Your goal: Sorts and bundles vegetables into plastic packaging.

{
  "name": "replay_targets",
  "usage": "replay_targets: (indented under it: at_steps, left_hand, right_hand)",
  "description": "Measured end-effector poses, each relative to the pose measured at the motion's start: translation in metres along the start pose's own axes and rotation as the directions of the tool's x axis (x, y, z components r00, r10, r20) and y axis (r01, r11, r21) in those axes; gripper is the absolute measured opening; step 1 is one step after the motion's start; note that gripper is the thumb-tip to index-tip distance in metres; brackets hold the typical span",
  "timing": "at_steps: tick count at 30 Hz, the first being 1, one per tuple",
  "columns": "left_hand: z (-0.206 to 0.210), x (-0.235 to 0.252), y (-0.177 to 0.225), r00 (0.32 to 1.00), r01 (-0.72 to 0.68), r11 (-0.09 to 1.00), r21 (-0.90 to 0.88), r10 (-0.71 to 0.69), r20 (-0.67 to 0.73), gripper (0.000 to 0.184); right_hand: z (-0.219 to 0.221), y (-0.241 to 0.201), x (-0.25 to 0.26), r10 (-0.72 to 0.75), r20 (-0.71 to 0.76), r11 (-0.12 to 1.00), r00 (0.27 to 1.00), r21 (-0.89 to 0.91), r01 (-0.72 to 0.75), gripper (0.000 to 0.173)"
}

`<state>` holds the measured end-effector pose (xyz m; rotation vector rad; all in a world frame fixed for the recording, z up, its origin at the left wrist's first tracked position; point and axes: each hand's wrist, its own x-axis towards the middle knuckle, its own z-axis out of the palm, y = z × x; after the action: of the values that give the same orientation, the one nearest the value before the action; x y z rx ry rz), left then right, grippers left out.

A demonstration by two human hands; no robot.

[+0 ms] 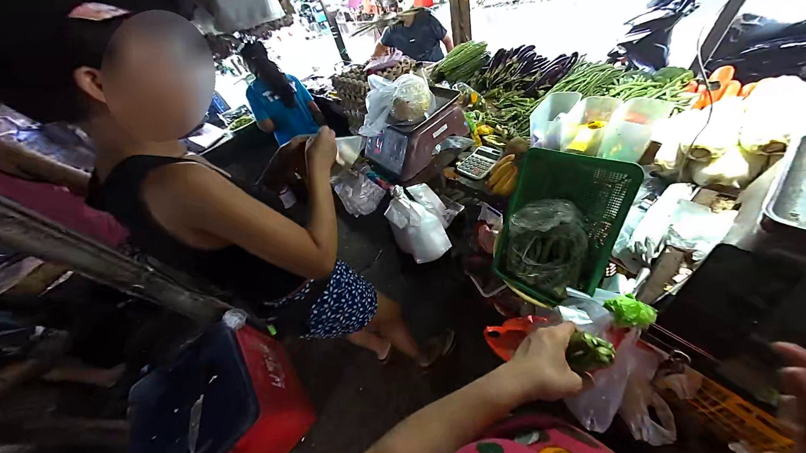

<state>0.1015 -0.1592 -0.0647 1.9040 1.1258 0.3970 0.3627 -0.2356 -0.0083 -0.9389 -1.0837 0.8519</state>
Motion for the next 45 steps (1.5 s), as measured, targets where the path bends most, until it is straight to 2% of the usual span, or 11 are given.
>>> replay_targets:
  at_steps: [4, 8, 12, 16, 20, 23, 28, 34, 38, 42, 45]
  left_hand:
    - [0.004, -0.005, 0.023, 1.0, 0.015, 0.97, 0.242, -0.017, 0.006, 0.073]
    - [0.011, -0.013, 0.029, 0.98, -0.195, 0.881, 0.432, 0.196, 0.042, 0.075]
    - [0.0, -0.014, 0.012, 0.94, -0.34, 0.94, 0.039, 0.34, 0.003, 0.093]
    - [-0.006, -0.008, 0.018, 0.932, -0.358, 0.734, -0.578, 0.242, -0.27, 0.072]
    - [-0.011, -0.004, 0.038, 0.966, -0.238, 0.418, -0.877, 0.01, -0.257, 0.041]
    - [-0.005, -0.005, 0.042, 0.901, -0.432, 0.518, -0.738, 0.227, -0.368, 0.056]
    - [-0.007, -0.006, 0.041, 0.818, -0.571, 0.704, -0.422, 0.446, -0.363, 0.063]
    - [-0.013, 0.002, 0.014, 0.929, -0.357, 0.92, -0.164, 0.33, -0.169, 0.074]
    - [-0.019, 0.0, 0.026, 0.968, -0.231, 0.938, 0.258, 0.25, -0.039, 0.063]
    - [-0.043, 0.014, 0.005, 0.934, -0.338, 0.924, -0.177, 0.352, 0.056, 0.113]
    - [-0.064, 0.028, -0.022, 0.942, -0.218, 0.907, -0.361, 0.292, 0.164, 0.092]
  right_hand:
    - [0.048, 0.024, -0.025, -0.149, 0.356, 0.764, 0.923, -0.551, 0.335, 0.064]
    - [0.058, 0.043, -0.033, 0.067, 0.406, 0.436, 0.912, -0.834, 0.339, 0.087]
    - [0.044, 0.055, -0.026, 0.171, 0.374, 0.585, 0.911, -0.783, 0.212, 0.085]
    - [0.048, 0.044, -0.022, 0.045, 0.477, 0.657, 0.878, -0.676, 0.333, 0.053]
    - [0.054, 0.024, -0.014, -0.171, 0.437, 0.982, 0.883, 0.148, 0.117, 0.051]
    - [0.075, 0.01, -0.006, 0.268, 0.08, 0.552, 0.96, 0.804, -0.221, 0.049]
    - [0.082, 0.04, -0.005, 0.386, 0.02, 0.805, 0.922, 0.481, -0.348, 0.036]
    - [0.071, 0.055, -0.009, 0.121, 0.295, 0.989, 0.948, -0.12, -0.089, 0.088]
    - [0.088, 0.068, -0.01, 0.039, 0.19, 0.932, 0.981, -0.361, 0.033, 0.056]
    - [0.078, 0.076, 0.006, 0.075, 0.153, 0.992, 0.985, -0.11, -0.058, 0.026]
    - [0.051, 0.079, 0.013, 0.156, 0.095, 0.979, 0.983, 0.114, -0.167, 0.032]
